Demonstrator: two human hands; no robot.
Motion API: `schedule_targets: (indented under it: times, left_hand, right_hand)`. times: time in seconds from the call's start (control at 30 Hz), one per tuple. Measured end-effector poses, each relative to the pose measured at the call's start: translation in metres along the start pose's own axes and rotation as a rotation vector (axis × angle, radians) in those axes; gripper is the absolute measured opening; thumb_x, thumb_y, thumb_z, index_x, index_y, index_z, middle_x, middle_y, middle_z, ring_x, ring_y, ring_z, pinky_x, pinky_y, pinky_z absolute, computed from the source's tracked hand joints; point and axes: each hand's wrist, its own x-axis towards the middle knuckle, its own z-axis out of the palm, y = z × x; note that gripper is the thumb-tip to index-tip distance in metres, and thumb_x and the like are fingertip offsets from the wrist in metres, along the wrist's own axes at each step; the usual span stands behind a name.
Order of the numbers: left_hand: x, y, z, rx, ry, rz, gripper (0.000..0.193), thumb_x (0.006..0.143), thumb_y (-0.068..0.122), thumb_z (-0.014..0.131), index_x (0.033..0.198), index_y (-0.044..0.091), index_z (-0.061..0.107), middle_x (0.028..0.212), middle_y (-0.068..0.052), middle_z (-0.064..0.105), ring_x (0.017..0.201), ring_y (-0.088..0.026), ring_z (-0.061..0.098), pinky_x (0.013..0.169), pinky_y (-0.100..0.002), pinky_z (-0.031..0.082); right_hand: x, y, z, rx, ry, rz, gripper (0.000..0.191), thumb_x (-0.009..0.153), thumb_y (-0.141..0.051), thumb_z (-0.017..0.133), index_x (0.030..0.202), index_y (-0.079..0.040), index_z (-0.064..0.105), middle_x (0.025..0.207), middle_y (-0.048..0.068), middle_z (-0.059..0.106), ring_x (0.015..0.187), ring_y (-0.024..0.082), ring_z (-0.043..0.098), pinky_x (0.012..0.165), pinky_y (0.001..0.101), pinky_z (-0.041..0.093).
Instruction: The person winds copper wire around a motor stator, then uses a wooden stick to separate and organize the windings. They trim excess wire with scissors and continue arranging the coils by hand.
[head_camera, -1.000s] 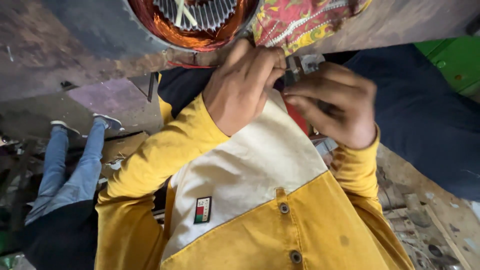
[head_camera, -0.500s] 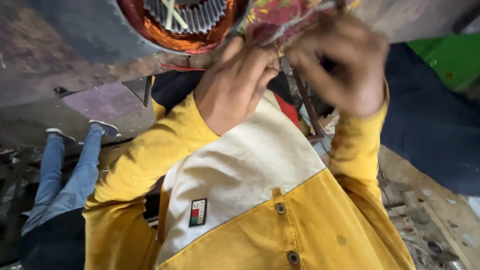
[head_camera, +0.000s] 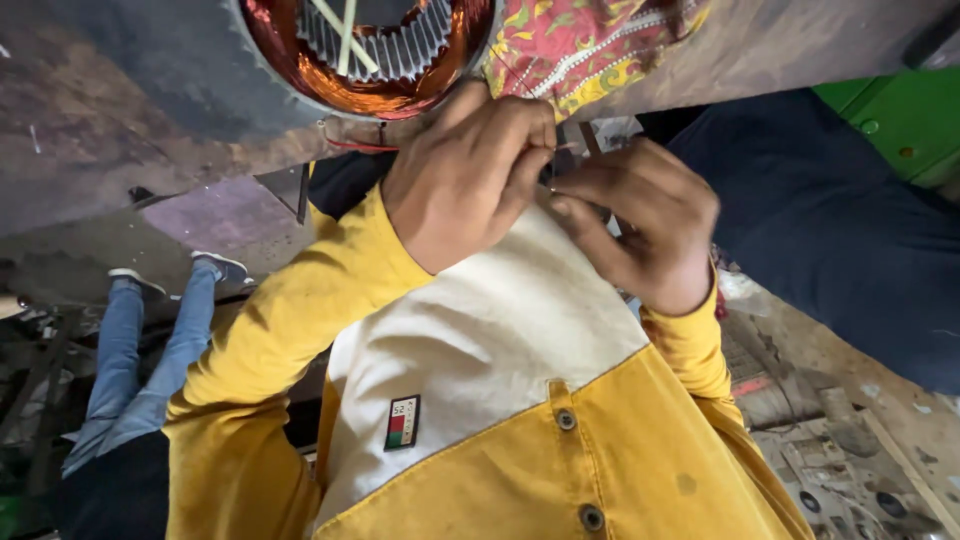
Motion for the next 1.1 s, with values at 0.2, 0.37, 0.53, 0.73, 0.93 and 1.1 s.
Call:
schedule_targets:
  times: [0.2,0.37,0.53,0.73,0.93,1.1]
  left_hand:
    - [0.001,-0.003,0.002,0.027,-0.003,-0.02,0.02,0.102,0.008,0.07,0.115,0.006,0.055,0.101,-0.013,0.057,0.089,-0.028,0.061,0.078,-0.043,0.052]
    - [0.002,-0.004,0.001,0.026,0.028,0.025,0.023,0.099,0.005,0.068,0.117,0.006,0.053,0.103,-0.009,0.061,0.093,-0.03,0.062,0.08,-0.043,0.053]
    - [0.002,-0.002,0.002,0.033,0.053,0.092,0.021,0.101,0.004,0.068,0.112,0.006,0.051,0.101,-0.006,0.063,0.095,-0.029,0.062,0.085,-0.043,0.053]
    - [0.001,-0.002,0.002,-0.033,-0.004,-0.037,0.022,0.1,0.005,0.069,0.116,0.006,0.054,0.107,-0.013,0.061,0.096,-0.028,0.062,0.081,-0.042,0.052]
    - [0.0,-0.003,0.002,-0.057,0.032,0.046,0.018,0.106,0.007,0.065,0.118,0.006,0.053,0.114,-0.008,0.065,0.103,-0.029,0.06,0.091,-0.042,0.05]
    - [-0.005,-0.002,0.006,-0.048,0.054,0.025,0.018,0.11,0.01,0.064,0.121,0.005,0.051,0.111,-0.007,0.065,0.102,-0.028,0.061,0.091,-0.041,0.05]
  right_hand:
    - [0.043,-0.002,-0.002,0.094,-0.017,-0.044,0.012,0.099,0.003,0.079,0.109,0.002,0.072,0.1,0.013,0.071,0.087,0.024,0.068,0.077,0.0329,0.053]
    - [0.032,-0.006,-0.006,0.107,0.013,0.008,0.014,0.09,0.002,0.078,0.102,-0.002,0.073,0.096,0.012,0.071,0.09,0.025,0.071,0.079,0.0361,0.056]
    - [0.03,0.012,-0.003,0.165,-0.088,0.001,0.016,0.095,-0.001,0.083,0.107,0.0,0.073,0.097,0.012,0.069,0.084,0.023,0.066,0.072,0.0339,0.052]
    - [0.018,0.03,0.001,0.18,-0.039,0.021,0.01,0.1,-0.002,0.079,0.109,0.0,0.075,0.098,0.01,0.071,0.082,0.019,0.068,0.073,0.0301,0.053]
    - [-0.01,0.044,0.02,0.389,-0.063,0.126,0.01,0.098,-0.006,0.079,0.103,0.0,0.073,0.089,0.008,0.067,0.074,0.016,0.062,0.069,0.0284,0.046]
    - [-0.026,0.021,0.014,0.285,-0.007,0.22,0.012,0.096,-0.007,0.078,0.108,-0.002,0.075,0.093,0.009,0.069,0.071,0.017,0.061,0.065,0.0284,0.046]
